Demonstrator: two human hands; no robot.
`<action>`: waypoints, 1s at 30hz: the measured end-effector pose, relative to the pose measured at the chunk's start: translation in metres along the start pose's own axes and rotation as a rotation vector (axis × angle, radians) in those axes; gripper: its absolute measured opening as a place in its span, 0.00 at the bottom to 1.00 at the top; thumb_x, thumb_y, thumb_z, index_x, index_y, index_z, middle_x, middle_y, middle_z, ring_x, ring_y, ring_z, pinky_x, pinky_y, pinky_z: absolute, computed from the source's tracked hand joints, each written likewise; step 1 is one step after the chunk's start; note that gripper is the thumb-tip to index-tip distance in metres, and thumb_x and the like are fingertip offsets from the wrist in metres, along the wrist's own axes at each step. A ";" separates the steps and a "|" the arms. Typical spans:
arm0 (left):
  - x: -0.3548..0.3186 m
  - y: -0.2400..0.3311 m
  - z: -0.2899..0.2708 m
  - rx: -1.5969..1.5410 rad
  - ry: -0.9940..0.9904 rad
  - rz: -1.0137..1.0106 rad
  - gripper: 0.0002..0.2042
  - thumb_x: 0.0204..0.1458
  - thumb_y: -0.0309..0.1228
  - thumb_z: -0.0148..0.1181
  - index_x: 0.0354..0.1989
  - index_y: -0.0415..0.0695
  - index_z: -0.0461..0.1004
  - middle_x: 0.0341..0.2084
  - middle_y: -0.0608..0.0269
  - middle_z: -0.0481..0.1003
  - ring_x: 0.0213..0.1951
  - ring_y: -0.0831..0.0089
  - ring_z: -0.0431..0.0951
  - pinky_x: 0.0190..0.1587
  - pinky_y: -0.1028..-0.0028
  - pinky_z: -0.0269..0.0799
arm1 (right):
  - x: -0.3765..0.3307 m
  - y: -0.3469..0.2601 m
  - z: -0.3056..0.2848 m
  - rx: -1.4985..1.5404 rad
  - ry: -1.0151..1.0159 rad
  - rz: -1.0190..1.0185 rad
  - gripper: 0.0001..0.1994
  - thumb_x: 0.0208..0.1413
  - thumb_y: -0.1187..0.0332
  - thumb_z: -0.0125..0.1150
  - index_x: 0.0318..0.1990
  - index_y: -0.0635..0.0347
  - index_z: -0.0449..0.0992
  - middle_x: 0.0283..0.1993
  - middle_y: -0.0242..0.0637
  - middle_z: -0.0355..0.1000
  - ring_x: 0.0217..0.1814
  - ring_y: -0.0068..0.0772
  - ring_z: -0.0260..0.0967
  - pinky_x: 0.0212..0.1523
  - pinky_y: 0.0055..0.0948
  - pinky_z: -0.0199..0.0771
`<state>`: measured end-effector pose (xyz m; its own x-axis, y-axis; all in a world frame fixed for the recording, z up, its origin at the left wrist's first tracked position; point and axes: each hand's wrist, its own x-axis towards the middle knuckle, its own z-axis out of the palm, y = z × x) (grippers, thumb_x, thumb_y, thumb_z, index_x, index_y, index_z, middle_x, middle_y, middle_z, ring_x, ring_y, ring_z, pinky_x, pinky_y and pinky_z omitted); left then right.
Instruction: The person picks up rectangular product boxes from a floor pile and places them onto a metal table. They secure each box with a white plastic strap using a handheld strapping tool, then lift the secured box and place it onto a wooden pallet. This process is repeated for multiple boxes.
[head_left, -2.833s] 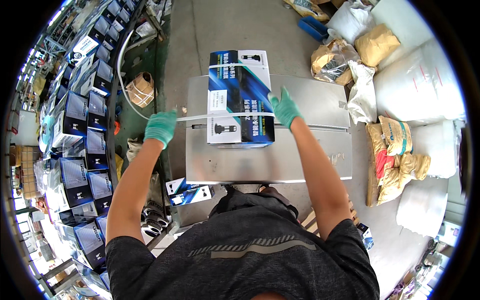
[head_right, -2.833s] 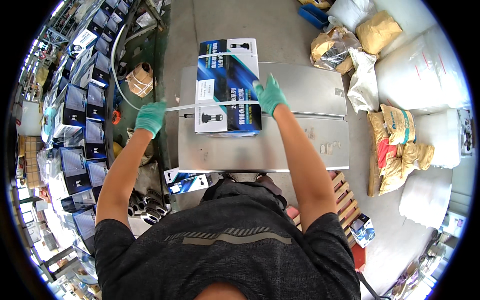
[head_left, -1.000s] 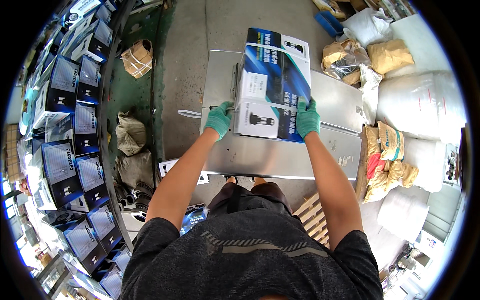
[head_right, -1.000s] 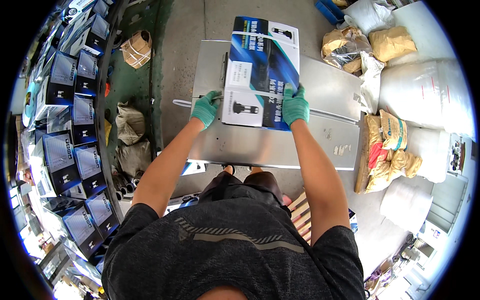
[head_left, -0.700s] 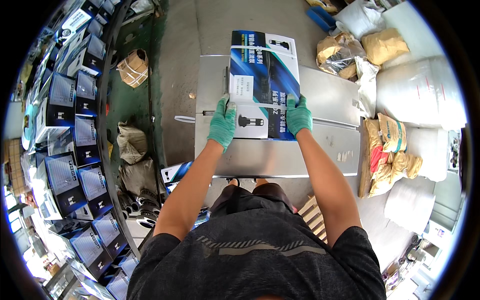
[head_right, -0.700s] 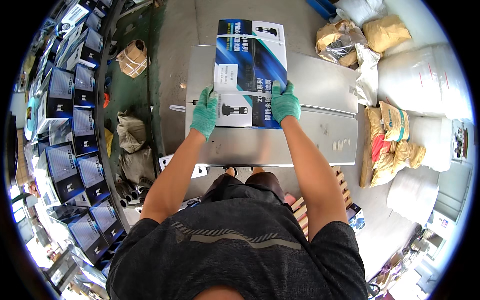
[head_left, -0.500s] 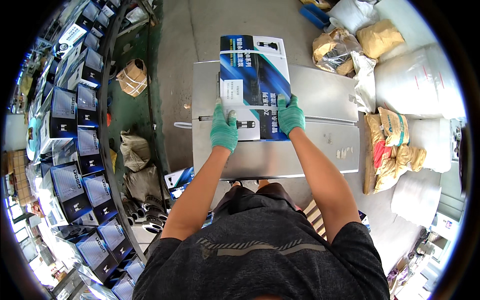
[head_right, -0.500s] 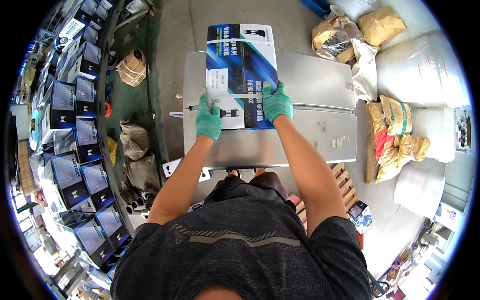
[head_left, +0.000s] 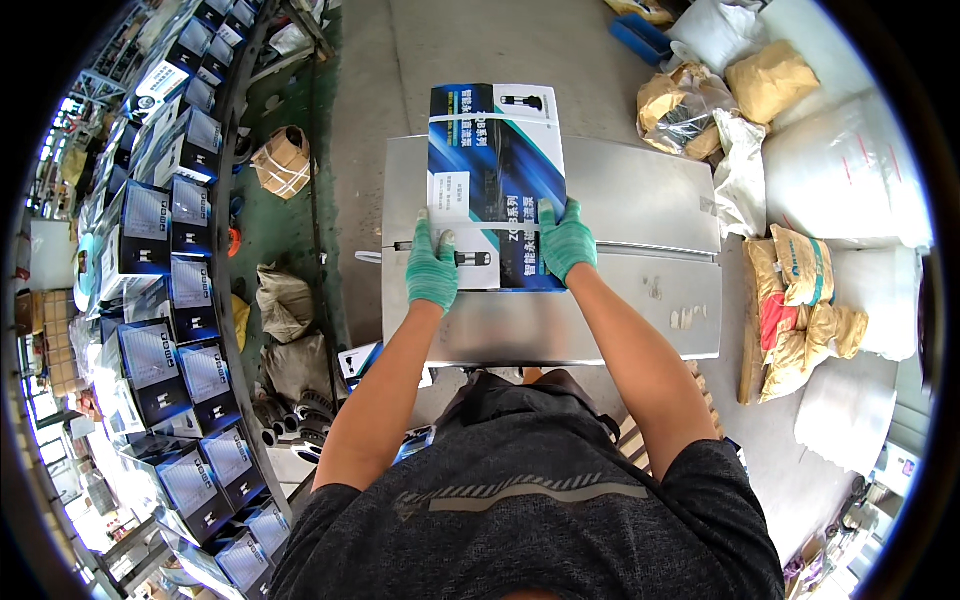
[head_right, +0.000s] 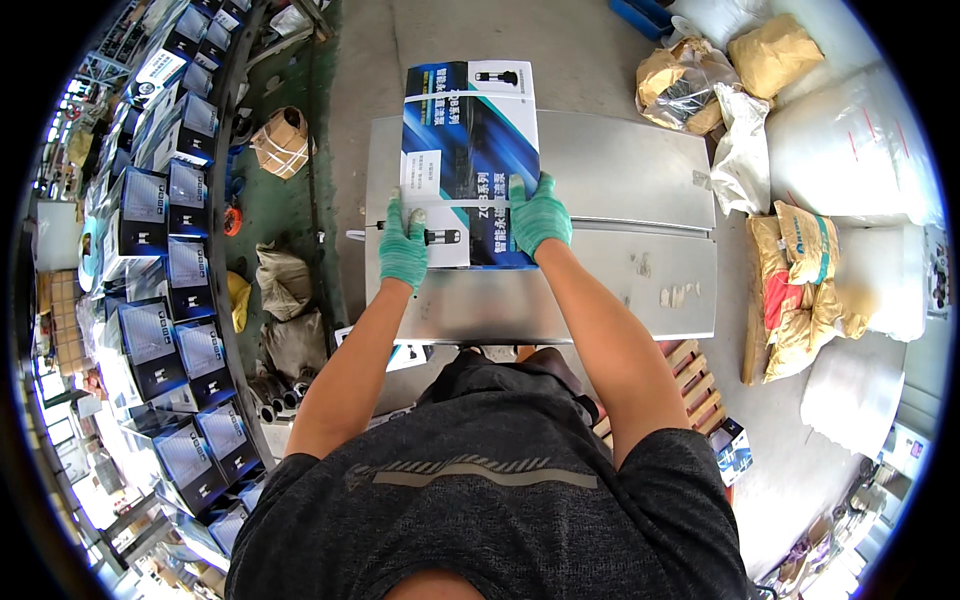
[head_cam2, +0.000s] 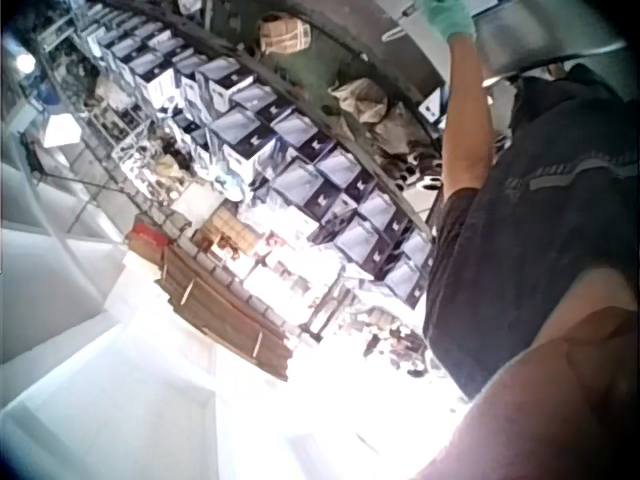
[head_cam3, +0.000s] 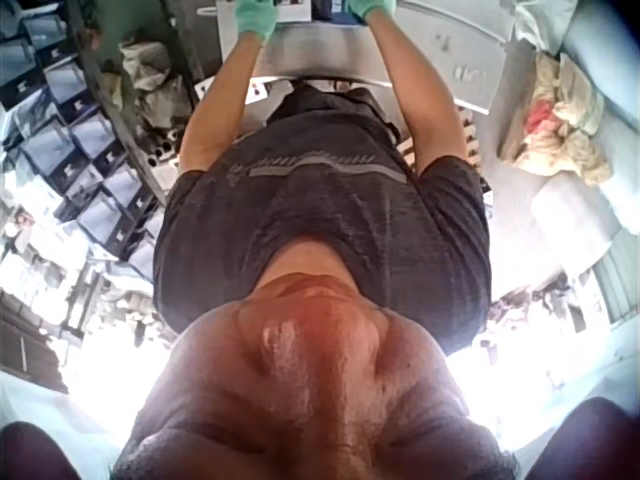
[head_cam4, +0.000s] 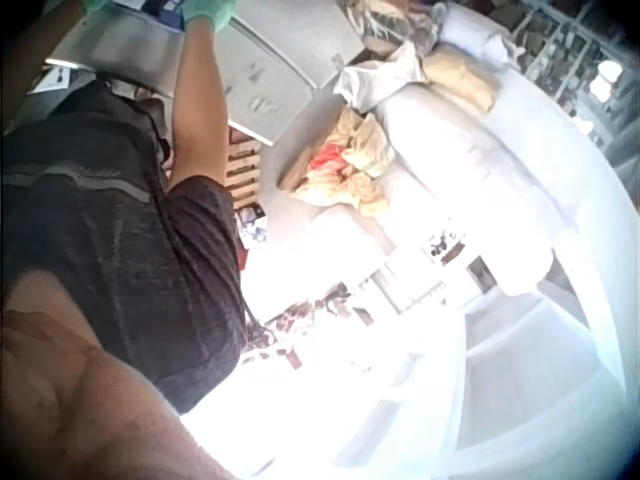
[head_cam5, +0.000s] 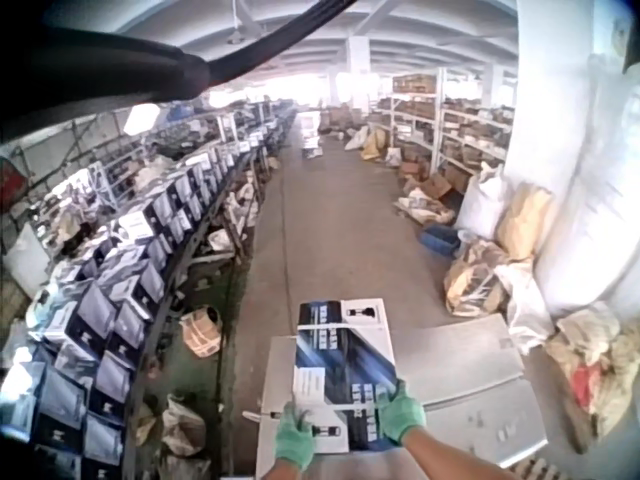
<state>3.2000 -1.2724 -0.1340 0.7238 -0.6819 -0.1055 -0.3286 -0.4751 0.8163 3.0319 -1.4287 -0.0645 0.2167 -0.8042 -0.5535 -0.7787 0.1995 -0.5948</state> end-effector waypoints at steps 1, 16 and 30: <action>0.001 -0.002 0.000 -0.005 0.007 0.007 0.29 0.68 0.39 0.53 0.74 0.44 0.55 0.65 0.45 0.69 0.61 0.50 0.73 0.63 0.63 0.68 | -0.006 -0.006 -0.006 0.033 -0.041 0.019 0.34 0.66 0.40 0.45 0.70 0.53 0.57 0.49 0.56 0.79 0.54 0.60 0.76 0.56 0.53 0.74; -0.013 0.009 0.010 0.061 0.165 -0.009 0.24 0.68 0.38 0.53 0.71 0.49 0.64 0.43 0.43 0.81 0.43 0.53 0.84 0.47 0.61 0.77 | 0.197 -0.091 -0.020 -0.653 0.301 -0.730 0.40 0.64 0.35 0.47 0.77 0.49 0.53 0.80 0.39 0.49 0.80 0.64 0.42 0.74 0.53 0.60; 0.031 -0.010 -0.007 -0.054 0.045 0.158 0.11 0.59 0.33 0.66 0.45 0.41 0.80 0.34 0.60 0.81 0.35 0.77 0.79 0.42 0.72 0.76 | 0.090 0.129 -0.126 -0.358 0.273 -0.358 0.25 0.64 0.49 0.58 0.53 0.64 0.70 0.56 0.54 0.70 0.56 0.58 0.72 0.55 0.49 0.73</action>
<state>3.2299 -1.2849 -0.1410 0.6928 -0.7193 0.0513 -0.4081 -0.3323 0.8503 2.8766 -1.5457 -0.1174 0.3803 -0.9118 -0.1549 -0.8461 -0.2754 -0.4563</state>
